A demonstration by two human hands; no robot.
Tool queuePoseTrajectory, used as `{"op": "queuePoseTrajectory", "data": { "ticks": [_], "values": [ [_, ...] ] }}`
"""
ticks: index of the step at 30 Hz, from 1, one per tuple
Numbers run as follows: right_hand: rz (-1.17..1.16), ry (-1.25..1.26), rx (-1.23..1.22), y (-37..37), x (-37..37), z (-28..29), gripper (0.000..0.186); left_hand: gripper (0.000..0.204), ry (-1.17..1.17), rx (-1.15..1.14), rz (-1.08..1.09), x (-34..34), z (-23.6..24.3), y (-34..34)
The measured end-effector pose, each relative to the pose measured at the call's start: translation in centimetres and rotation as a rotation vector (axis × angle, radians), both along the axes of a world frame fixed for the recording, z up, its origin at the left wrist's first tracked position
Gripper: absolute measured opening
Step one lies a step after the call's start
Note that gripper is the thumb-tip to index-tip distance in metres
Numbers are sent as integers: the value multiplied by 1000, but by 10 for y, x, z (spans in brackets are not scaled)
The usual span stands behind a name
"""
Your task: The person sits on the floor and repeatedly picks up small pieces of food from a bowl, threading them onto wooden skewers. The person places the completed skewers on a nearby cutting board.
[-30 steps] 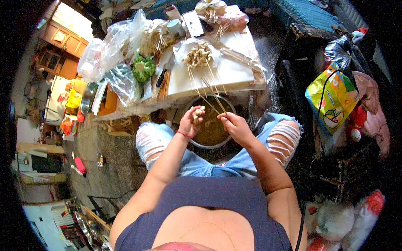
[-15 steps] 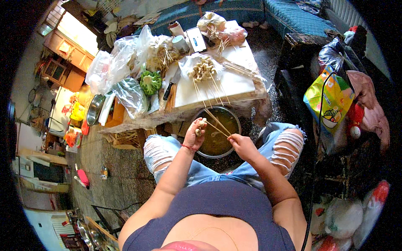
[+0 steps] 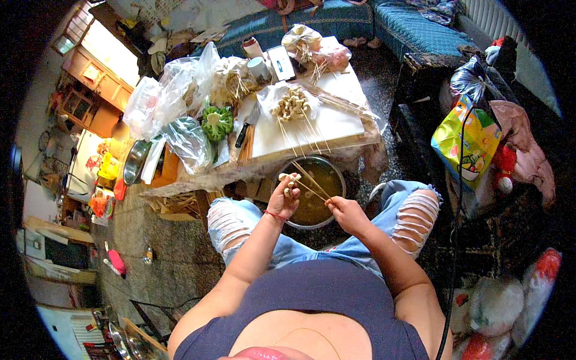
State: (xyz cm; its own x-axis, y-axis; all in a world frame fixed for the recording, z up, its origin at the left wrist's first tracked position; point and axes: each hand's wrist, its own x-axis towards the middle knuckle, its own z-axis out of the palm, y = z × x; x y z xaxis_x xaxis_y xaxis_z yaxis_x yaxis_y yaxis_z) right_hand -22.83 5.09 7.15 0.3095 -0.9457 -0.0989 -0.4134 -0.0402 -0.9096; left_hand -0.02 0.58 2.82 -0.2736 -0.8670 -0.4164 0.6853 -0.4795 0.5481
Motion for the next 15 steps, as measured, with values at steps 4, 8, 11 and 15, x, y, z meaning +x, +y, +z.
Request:
{"op": "queuePoseTrajectory", "data": {
  "ticks": [4,8,11,15],
  "values": [
    [-8,18,19,1,-2,-4,19,30,64,-30,-15,-1,6,0],
    [2,67,-15,5,-5,3,18,30,118,-17,-22,-1,7,-1],
    [6,31,-90,4,-9,-8,19,30,171,-31,-48,2,5,-7],
    [0,23,-42,9,-6,-1,19,32,189,-31,-29,3,11,-3]
  ]
}}
